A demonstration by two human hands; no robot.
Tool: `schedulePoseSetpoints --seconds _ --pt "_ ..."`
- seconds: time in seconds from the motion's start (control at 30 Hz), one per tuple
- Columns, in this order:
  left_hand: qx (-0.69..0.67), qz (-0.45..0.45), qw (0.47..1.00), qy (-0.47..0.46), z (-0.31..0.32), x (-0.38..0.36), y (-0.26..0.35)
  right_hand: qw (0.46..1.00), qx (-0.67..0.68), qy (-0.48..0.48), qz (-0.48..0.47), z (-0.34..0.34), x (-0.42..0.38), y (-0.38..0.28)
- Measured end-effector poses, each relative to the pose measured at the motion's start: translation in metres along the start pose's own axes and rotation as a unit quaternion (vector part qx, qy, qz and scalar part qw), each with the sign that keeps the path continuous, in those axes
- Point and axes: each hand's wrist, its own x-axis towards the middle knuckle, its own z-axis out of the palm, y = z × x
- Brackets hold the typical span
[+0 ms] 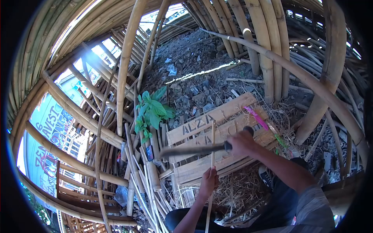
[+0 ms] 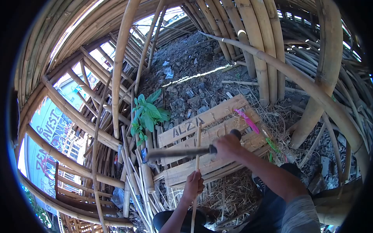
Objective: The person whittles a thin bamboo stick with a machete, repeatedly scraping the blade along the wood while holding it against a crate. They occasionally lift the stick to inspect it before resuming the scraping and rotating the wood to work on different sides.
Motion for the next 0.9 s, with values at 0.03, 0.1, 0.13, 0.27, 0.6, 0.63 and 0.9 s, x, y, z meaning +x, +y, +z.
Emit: schedulePoseSetpoints --seconds 0.03,0.1,0.13,0.27,0.6,0.63,0.9 --pt "0.001 -0.008 1.000 0.003 0.002 -0.008 -0.003 0.998 0.023 0.000 0.051 -0.002 0.009 0.011" --pt "-0.009 -0.025 0.999 -0.021 0.005 -0.013 0.001 0.964 0.106 0.099 0.223 -0.013 0.024 0.038" --pt "-0.007 -0.024 0.999 -0.023 0.003 -0.013 0.003 0.963 0.107 0.101 0.225 -0.011 0.027 0.053" --pt "-0.071 -0.017 0.997 -0.016 -0.024 0.000 0.009 0.912 0.216 0.206 0.282 -0.008 0.023 0.080" --pt "0.430 0.314 0.830 0.166 -0.010 0.018 0.004 0.999 0.025 -0.018 -0.030 -0.001 -0.012 -0.023" --pt "0.433 0.312 0.829 0.168 -0.010 0.016 0.004 0.999 0.028 -0.018 -0.032 0.004 -0.012 -0.031" --pt "0.455 0.275 0.828 0.181 -0.009 0.012 0.020 0.993 0.069 -0.008 0.092 0.009 0.016 -0.024"
